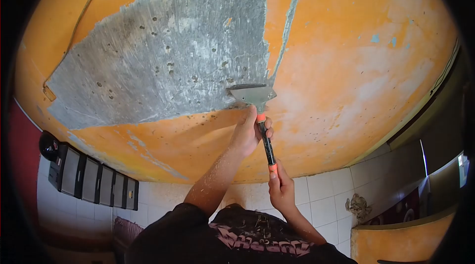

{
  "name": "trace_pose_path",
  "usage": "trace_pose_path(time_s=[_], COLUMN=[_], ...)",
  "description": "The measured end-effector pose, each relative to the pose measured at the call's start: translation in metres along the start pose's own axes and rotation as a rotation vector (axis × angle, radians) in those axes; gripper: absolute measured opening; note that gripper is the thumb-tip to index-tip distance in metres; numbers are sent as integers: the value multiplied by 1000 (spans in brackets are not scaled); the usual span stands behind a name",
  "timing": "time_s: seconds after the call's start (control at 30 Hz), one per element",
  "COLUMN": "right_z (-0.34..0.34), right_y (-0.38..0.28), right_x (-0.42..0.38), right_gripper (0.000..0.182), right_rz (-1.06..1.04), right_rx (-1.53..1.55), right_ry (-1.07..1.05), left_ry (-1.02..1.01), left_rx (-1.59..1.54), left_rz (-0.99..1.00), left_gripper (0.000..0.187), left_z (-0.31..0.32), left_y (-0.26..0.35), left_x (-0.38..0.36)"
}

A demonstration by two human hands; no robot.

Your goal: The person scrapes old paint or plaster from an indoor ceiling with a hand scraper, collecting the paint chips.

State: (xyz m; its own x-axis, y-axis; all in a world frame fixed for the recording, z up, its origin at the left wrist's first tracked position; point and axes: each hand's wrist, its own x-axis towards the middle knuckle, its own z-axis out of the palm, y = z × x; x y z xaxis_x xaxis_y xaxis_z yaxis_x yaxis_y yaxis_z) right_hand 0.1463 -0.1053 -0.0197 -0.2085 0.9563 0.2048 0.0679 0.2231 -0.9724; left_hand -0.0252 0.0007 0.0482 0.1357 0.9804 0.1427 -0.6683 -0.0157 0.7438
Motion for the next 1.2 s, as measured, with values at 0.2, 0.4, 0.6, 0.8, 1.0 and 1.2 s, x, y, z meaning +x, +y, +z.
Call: trace_pose_path(time_s=[0.2,0.4,0.6,0.8,1.0,1.2], right_z=[-6,-11,-10,-20,-10,-22], right_y=[-20,-18,-19,-56,-23,-57], right_x=[8,11,1,26,2,23], right_gripper=[41,44,42,40,40,39], right_rz=[-12,-18,20,15,7,30], right_rx=[-34,20,60,61,-3,33], right_ry=[-11,-19,-41,-99,-52,-76], left_ry=[14,36,56,36,86,18], left_rx=[59,62,37,104,70,104], left_rz=[46,71,33,127,72,175], left_gripper=[49,49,49,53,53,54], left_z=[25,23,13,40,19,48], left_y=[19,9,1,31,5,40], left_x=[6,11,1,16,-8,22])
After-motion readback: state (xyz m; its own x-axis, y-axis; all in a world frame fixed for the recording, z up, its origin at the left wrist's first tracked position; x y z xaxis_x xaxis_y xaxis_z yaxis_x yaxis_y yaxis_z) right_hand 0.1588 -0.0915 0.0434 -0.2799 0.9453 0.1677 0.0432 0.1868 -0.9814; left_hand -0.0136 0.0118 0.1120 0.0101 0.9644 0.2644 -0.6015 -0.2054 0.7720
